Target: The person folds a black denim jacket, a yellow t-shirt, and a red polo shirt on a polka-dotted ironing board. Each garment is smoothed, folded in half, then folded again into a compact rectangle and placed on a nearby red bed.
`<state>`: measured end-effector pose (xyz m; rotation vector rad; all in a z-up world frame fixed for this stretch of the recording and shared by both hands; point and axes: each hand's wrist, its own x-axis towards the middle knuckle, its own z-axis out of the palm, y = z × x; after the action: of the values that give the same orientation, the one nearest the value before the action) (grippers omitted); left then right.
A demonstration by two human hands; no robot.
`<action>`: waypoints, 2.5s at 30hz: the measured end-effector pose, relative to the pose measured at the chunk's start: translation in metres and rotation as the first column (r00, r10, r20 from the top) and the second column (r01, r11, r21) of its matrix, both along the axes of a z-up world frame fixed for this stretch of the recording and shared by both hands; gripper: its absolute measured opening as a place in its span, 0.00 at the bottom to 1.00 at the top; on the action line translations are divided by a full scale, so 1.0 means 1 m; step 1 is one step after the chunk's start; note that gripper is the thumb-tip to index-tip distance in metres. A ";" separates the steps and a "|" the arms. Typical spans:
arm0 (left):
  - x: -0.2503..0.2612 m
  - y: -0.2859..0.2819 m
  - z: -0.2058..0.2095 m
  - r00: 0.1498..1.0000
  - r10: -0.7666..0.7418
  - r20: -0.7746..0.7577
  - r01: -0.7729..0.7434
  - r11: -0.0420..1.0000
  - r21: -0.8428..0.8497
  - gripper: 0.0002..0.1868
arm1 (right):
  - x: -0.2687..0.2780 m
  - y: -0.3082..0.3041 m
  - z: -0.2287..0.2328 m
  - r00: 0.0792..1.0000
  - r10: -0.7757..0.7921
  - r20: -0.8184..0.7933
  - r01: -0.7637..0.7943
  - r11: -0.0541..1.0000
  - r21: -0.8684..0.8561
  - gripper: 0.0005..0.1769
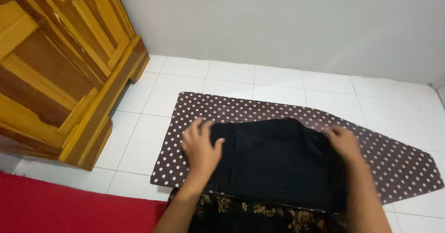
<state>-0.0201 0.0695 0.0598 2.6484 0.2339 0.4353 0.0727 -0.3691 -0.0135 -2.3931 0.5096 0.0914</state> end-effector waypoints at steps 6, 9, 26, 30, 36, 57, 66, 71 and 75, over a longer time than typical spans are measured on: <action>0.026 -0.099 -0.024 0.775 -0.613 0.153 0.632 0.761 -0.149 0.19 | -0.038 -0.039 -0.010 0.999 0.038 -0.003 -0.038 0.969 -0.243 0.29; 0.034 -0.147 -0.045 0.705 -0.707 0.054 0.709 0.704 -0.039 0.33 | -0.044 -0.046 -0.029 0.994 -0.059 0.090 0.074 0.983 -0.170 0.25; 0.032 -0.171 -0.063 0.769 -0.612 -0.185 0.629 0.776 0.044 0.51 | -0.040 -0.058 -0.034 0.922 -0.349 0.169 0.350 0.936 0.022 0.22; 0.045 -0.193 -0.058 0.788 -0.609 -0.087 0.605 0.793 -0.073 0.37 | -0.063 -0.051 -0.022 0.968 -0.222 0.115 0.221 0.975 0.016 0.22; 0.108 -0.244 -0.046 0.721 -0.692 -0.041 0.689 0.708 0.153 0.16 | -0.088 -0.048 -0.005 0.914 -0.223 0.340 0.247 0.969 -0.026 0.15; 0.130 -0.233 -0.074 0.793 -0.566 0.226 0.549 0.824 0.136 0.13 | -0.103 -0.038 -0.011 0.911 -0.226 0.346 0.280 0.953 -0.114 0.17; 0.031 -0.166 -0.050 0.948 -0.315 0.046 0.312 0.948 0.063 0.18 | -0.085 0.108 0.028 0.732 0.346 0.587 -0.184 0.930 -0.319 0.25; 0.022 -0.126 -0.070 0.943 -0.326 -0.062 0.332 0.924 0.188 0.35 | -0.070 0.160 -0.004 0.799 0.562 0.214 -0.445 0.792 -0.419 0.37; 0.026 -0.129 -0.087 0.942 -0.317 -0.113 0.334 0.923 0.193 0.37 | -0.072 0.128 -0.028 0.857 0.506 0.095 -0.381 0.748 -0.544 0.40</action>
<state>0.0060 -0.0591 -0.0271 2.8400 -0.2431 0.2549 0.0008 -0.2412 -0.0419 -2.9538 -0.2068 -0.1395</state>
